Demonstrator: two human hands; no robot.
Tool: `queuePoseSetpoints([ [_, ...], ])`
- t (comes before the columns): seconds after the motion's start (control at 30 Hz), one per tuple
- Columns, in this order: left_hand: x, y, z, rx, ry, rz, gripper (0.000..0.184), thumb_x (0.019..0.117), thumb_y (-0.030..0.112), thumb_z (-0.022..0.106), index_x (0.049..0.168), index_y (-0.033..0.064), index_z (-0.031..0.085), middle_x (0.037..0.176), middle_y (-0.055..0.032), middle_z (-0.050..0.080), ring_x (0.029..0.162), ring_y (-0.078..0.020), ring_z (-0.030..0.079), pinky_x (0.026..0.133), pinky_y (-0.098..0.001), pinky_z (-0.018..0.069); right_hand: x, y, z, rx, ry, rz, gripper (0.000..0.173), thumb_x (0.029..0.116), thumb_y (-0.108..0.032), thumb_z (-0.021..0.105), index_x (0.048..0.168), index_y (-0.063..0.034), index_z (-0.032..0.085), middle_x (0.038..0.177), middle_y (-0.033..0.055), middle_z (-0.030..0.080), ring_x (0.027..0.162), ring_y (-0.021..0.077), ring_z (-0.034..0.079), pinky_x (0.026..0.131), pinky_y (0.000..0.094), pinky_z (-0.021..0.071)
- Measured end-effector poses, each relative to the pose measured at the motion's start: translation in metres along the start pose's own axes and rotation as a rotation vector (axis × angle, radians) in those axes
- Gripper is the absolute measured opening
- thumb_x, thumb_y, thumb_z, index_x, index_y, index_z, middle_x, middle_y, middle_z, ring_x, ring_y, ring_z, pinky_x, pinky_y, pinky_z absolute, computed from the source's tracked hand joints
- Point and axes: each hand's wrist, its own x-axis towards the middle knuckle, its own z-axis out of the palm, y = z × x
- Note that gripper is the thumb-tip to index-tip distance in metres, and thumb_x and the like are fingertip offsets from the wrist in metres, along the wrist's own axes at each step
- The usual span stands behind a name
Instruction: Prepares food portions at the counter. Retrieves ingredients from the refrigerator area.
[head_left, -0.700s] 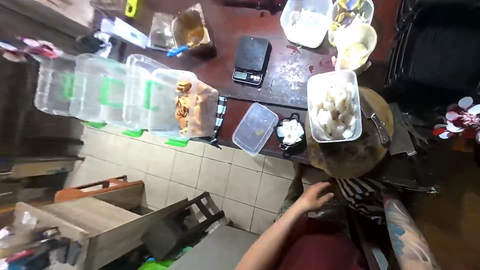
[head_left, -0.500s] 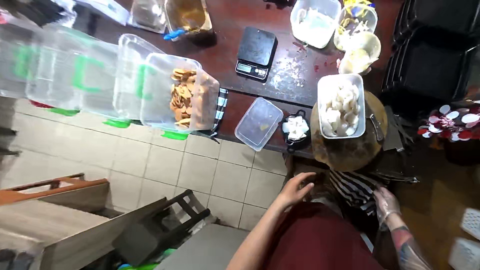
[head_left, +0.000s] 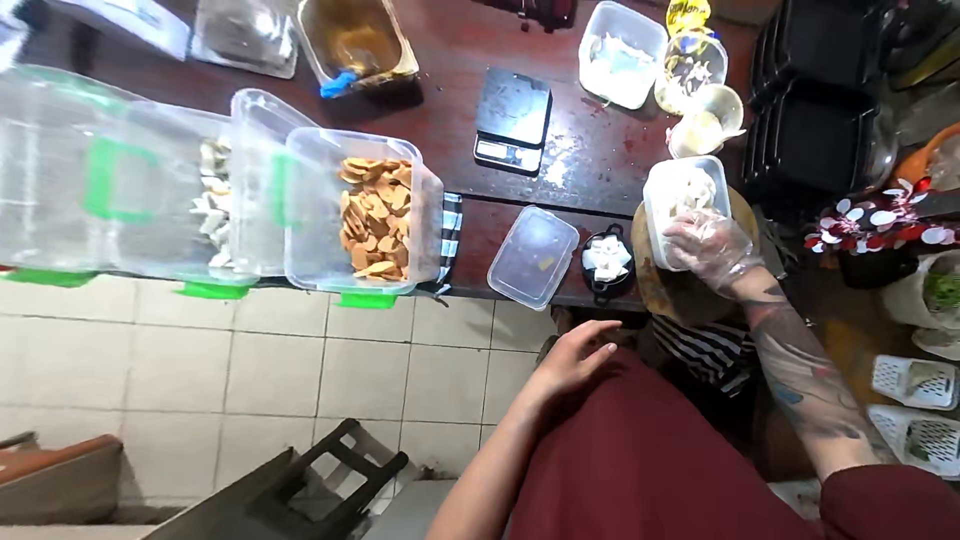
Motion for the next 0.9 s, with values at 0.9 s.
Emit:
queuePoseSetpoints([
  [0.9,0.004,0.01,0.011,-0.019,0.304,-0.123,0.037,0.1041,0.023,0.059,0.138,0.009,0.062,0.128,-0.0047,0.068,0.113,-0.0137,0.067,0.1,-0.0368,0.0571,0.029,0.088,-0.041,0.059,-0.069,-0.11,0.028,0.0998,-0.011,0.059,0.122,-0.0151,0.075,0.129,0.0125,0.07,0.121,0.031,0.066,0.106,0.0493,0.051],
])
